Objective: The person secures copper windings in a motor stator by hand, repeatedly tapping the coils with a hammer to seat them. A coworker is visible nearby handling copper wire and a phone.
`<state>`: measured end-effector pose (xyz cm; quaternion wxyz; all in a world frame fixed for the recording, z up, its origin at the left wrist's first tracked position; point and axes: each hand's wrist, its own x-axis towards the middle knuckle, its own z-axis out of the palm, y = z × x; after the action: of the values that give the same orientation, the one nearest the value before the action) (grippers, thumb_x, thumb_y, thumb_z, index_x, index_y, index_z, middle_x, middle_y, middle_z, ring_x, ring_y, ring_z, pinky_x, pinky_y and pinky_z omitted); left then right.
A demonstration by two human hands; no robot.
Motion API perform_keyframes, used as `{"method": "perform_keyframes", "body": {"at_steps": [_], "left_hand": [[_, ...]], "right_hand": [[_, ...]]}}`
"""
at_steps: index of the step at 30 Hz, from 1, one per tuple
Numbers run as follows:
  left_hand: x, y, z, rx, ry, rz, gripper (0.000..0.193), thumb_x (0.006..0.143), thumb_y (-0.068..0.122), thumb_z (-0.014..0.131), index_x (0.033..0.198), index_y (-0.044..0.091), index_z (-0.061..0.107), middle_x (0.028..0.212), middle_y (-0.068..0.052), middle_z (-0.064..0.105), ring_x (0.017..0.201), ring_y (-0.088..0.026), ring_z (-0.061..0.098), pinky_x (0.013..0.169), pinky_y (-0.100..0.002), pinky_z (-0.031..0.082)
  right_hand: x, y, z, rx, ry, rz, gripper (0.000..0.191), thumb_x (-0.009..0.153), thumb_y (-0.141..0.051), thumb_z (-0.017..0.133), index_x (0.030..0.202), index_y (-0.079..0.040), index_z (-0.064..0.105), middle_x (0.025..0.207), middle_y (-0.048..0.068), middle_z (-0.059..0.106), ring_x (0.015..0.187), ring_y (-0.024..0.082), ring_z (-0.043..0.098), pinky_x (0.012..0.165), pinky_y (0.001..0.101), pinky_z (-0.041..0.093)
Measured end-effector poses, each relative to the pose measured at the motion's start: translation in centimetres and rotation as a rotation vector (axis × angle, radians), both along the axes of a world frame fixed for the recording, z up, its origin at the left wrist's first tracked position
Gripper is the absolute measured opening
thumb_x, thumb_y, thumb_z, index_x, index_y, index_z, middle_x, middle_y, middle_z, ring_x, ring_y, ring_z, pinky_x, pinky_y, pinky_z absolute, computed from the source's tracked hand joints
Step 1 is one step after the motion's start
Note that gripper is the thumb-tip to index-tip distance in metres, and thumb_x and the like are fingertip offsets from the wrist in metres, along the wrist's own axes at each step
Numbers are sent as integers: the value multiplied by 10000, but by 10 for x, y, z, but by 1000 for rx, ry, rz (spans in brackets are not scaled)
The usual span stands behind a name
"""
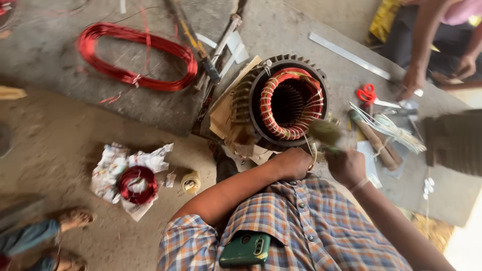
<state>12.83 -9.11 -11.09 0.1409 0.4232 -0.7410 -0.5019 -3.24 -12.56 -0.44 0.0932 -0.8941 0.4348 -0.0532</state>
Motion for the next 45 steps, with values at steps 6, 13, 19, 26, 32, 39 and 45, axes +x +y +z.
{"method": "perform_keyframes", "body": {"at_steps": [6, 13, 19, 26, 32, 39, 45], "left_hand": [[-6, 12, 29, 127, -172, 123, 227, 895, 141, 553, 1042, 71, 712, 1003, -194, 732, 950, -365, 708, 867, -490, 547], [-38, 45, 57, -216, -301, 438, 171, 960, 104, 516, 929, 27, 665, 892, -152, 692, 868, -294, 686, 862, -455, 549], [-61, 57, 75, -465, -632, 562, 197, 1006, 152, 558, 853, 74, 654, 767, -77, 633, 760, -202, 613, 793, -388, 499], [-57, 48, 97, -480, -854, 521, 219, 1007, 208, 578, 825, 119, 662, 787, -42, 626, 800, -180, 584, 794, -378, 474], [-61, 24, 141, -628, -1131, 473, 135, 887, 228, 637, 845, 122, 710, 842, -44, 658, 844, -177, 604, 838, -360, 485], [-114, 54, 181, -1152, 6, 195, 110, 974, 129, 623, 1066, 69, 629, 1042, -86, 699, 955, -236, 696, 863, -400, 569], [18, 2, 81, -630, -372, 641, 171, 962, 233, 718, 1090, 145, 787, 1025, -32, 766, 957, -196, 673, 983, -404, 468]], "right_hand": [[-53, -23, -47, -82, -291, 225, 209, 879, -92, 584, 1084, -84, 626, 912, 215, 682, 780, 470, 659, 651, 516, 528], [-110, -76, -143, 78, -214, -447, 353, 1097, -368, 597, 1231, -52, 516, 849, 286, 682, 801, 505, 646, 732, 591, 496], [-117, -104, -188, -124, 75, -507, 559, 980, -538, 613, 1326, -109, 519, 969, 215, 729, 918, 458, 686, 760, 566, 508], [-44, -101, -80, 207, -517, 256, 293, 922, -142, 771, 1210, -99, 742, 1094, 107, 726, 1015, 214, 587, 977, 395, 465], [11, -86, -53, -41, -567, 680, 200, 859, -150, 761, 1049, -93, 783, 1046, 40, 772, 1010, 247, 630, 934, 387, 491], [-16, -67, -92, 264, -844, 388, 55, 979, -90, 718, 1029, -73, 704, 1104, 58, 770, 1029, 236, 683, 894, 367, 570], [-14, -49, -97, 384, -932, 207, 158, 952, -106, 699, 1065, 5, 703, 1068, 112, 740, 926, 174, 682, 831, 307, 552]]}}
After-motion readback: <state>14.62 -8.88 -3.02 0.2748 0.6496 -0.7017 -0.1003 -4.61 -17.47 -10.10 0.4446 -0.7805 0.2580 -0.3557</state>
